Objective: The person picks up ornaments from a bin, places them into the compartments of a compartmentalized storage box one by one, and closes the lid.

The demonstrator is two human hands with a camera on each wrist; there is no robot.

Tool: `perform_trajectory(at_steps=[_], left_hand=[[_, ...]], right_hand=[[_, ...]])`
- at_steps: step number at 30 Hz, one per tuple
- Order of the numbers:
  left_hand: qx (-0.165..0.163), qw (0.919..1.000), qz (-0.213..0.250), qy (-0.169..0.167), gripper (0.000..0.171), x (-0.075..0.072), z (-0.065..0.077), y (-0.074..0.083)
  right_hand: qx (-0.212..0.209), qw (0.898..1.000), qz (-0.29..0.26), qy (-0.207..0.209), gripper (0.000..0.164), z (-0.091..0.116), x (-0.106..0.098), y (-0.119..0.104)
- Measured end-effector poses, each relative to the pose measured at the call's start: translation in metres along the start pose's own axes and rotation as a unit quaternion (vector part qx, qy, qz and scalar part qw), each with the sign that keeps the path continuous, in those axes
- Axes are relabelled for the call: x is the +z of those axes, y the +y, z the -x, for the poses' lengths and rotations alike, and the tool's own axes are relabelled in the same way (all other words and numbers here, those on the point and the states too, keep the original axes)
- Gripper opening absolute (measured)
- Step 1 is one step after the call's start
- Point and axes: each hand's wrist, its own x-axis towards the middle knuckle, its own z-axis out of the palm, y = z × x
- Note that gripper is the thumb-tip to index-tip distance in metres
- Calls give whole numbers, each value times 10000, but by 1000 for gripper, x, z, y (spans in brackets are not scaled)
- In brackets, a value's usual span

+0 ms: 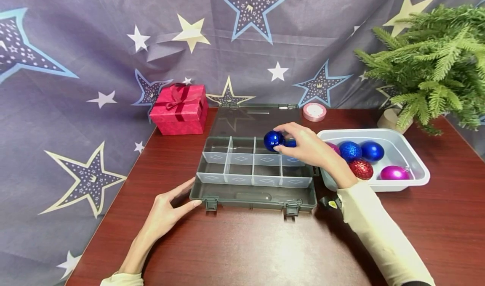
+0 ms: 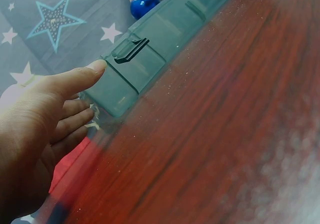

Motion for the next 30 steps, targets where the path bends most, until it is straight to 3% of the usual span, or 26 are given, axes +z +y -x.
perform_trajectory(at_steps=[11, 18, 25, 30], left_hand=[[40, 9999, -142, 22, 63, 0, 0, 0], [79, 9999, -100, 35, 63, 1, 1, -1], [76, 9999, -90, 26, 63, 1, 0, 0], [79, 9999, -96, 26, 63, 0, 0, 0]], right_hand=[[113, 9991, 328, -255, 51, 0, 3, 1], [54, 9984, 513, -213, 46, 7, -1, 3], [300, 9977, 601, -96, 45, 25, -15, 5], [377, 9974, 580, 222, 40, 45, -27, 12]])
